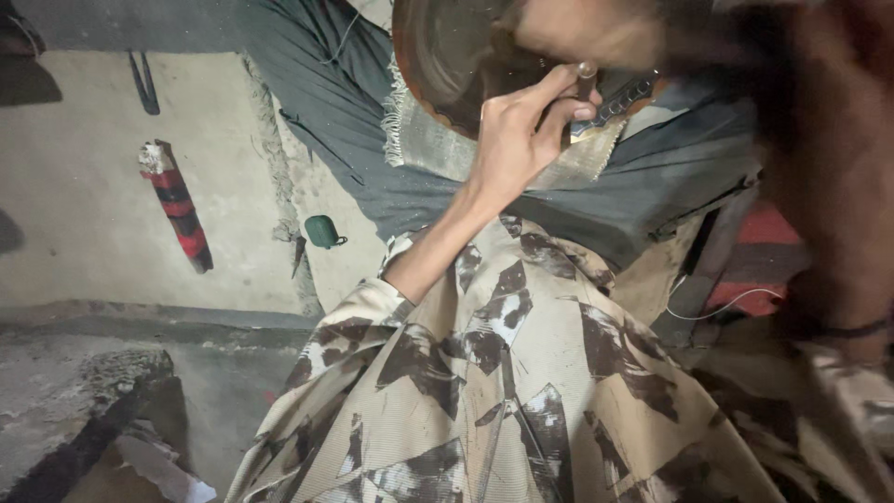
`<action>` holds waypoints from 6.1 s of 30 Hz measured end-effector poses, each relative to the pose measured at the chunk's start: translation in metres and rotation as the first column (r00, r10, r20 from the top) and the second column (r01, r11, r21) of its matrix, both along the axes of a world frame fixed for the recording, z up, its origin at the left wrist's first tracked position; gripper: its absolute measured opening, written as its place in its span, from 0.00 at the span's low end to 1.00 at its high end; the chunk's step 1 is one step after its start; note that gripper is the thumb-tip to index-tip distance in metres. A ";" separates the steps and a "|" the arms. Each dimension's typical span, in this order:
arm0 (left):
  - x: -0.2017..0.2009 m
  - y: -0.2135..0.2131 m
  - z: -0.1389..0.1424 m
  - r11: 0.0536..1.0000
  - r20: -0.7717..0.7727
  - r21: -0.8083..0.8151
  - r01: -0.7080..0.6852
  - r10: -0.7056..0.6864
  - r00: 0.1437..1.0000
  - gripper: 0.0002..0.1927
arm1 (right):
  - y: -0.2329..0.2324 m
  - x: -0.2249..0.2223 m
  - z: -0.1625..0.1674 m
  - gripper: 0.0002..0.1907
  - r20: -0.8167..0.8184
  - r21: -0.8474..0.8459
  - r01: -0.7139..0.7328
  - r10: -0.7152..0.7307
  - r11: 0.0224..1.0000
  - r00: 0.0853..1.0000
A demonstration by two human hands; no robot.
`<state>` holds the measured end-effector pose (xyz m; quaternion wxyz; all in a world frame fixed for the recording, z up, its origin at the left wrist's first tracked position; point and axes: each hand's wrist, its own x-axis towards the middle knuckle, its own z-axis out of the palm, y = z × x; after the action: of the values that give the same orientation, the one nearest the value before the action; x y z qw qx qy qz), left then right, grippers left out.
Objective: The person sits on the floor with a large brass bowl on their lap and repeatedly hammers its surface with a mallet, rotating the bowl between strikes. They also rub the bowl's rim and surface with a stone and reposition the bowl on a cloth pad while working around its edge.
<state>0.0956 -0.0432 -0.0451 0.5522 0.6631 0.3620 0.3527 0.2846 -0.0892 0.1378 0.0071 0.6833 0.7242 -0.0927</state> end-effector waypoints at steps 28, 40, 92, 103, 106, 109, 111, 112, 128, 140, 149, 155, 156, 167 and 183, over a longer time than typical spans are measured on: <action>-0.009 0.043 -0.002 0.899 0.061 0.209 0.384 -0.404 0.913 0.14 | -0.093 0.024 -0.108 0.29 -0.238 0.221 0.410 -0.359 0.885 0.902; -0.011 0.032 -0.002 0.933 0.064 0.098 0.347 -0.354 0.933 0.13 | -0.061 0.030 -0.082 0.24 -0.022 0.317 0.094 -0.092 0.944 0.995; -0.001 -0.017 0.015 0.967 0.043 -0.168 -0.189 0.199 0.979 0.10 | -0.031 0.010 -0.038 0.26 -0.042 0.103 0.047 -0.043 0.994 0.998; -0.013 0.001 0.009 0.980 0.127 -0.197 0.000 0.026 0.992 0.13 | -0.036 0.028 -0.035 0.25 -0.043 0.120 0.040 -0.035 0.992 0.998; -0.011 0.010 0.000 0.989 0.169 -0.119 0.093 -0.072 0.983 0.16 | -0.036 0.024 -0.043 0.24 0.046 0.168 0.027 -0.035 0.985 0.998; -0.011 0.013 -0.005 0.991 0.131 -0.056 0.122 -0.114 0.985 0.16 | -0.038 0.022 -0.047 0.24 0.099 0.167 0.010 -0.026 0.986 0.995; -0.011 0.015 -0.006 0.991 0.088 -0.017 0.136 -0.134 0.987 0.17 | -0.038 0.024 -0.047 0.23 0.081 0.160 0.018 -0.031 0.987 0.996; -0.011 0.016 -0.006 0.989 0.080 0.002 0.149 -0.148 0.986 0.17 | -0.037 0.026 -0.046 0.23 0.045 0.162 0.034 -0.042 0.986 0.998; -0.014 0.029 -0.003 0.956 0.023 0.128 0.264 -0.269 0.963 0.13 | -0.046 0.026 -0.050 0.18 0.009 0.091 0.036 -0.037 0.995 0.999; -0.005 0.049 -0.003 0.826 -0.023 0.263 0.499 -0.512 0.859 0.20 | -0.087 0.017 -0.103 0.35 -0.620 0.169 0.478 -0.284 0.862 0.731; -0.002 0.058 -0.002 0.732 0.018 0.310 0.607 -0.643 0.766 0.20 | -0.104 -0.009 -0.105 0.32 -0.405 0.381 0.397 -0.235 0.835 0.883; -0.012 0.056 0.003 0.794 0.039 0.296 0.532 -0.566 0.823 0.18 | -0.110 -0.015 -0.097 0.41 -0.046 0.198 0.274 -0.270 0.941 0.962; -0.014 0.054 0.003 0.835 0.046 0.268 0.481 -0.509 0.859 0.16 | -0.110 -0.014 -0.100 0.37 -0.290 0.225 0.360 -0.291 0.905 0.912; -0.014 0.040 0.003 0.913 0.040 0.186 0.364 -0.377 0.925 0.13 | -0.100 0.022 -0.103 0.34 -0.373 0.272 0.476 -0.364 0.836 0.853; -0.020 -0.006 0.001 0.991 -0.024 -0.134 -0.016 0.013 1.000 0.16 | -0.043 0.026 -0.052 0.23 -0.041 0.047 0.100 -0.098 0.994 0.994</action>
<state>0.0760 -0.0491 -0.0445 0.5888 0.6257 0.3961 0.3238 0.3108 -0.1324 0.0856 -0.0286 0.7165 0.6914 -0.0883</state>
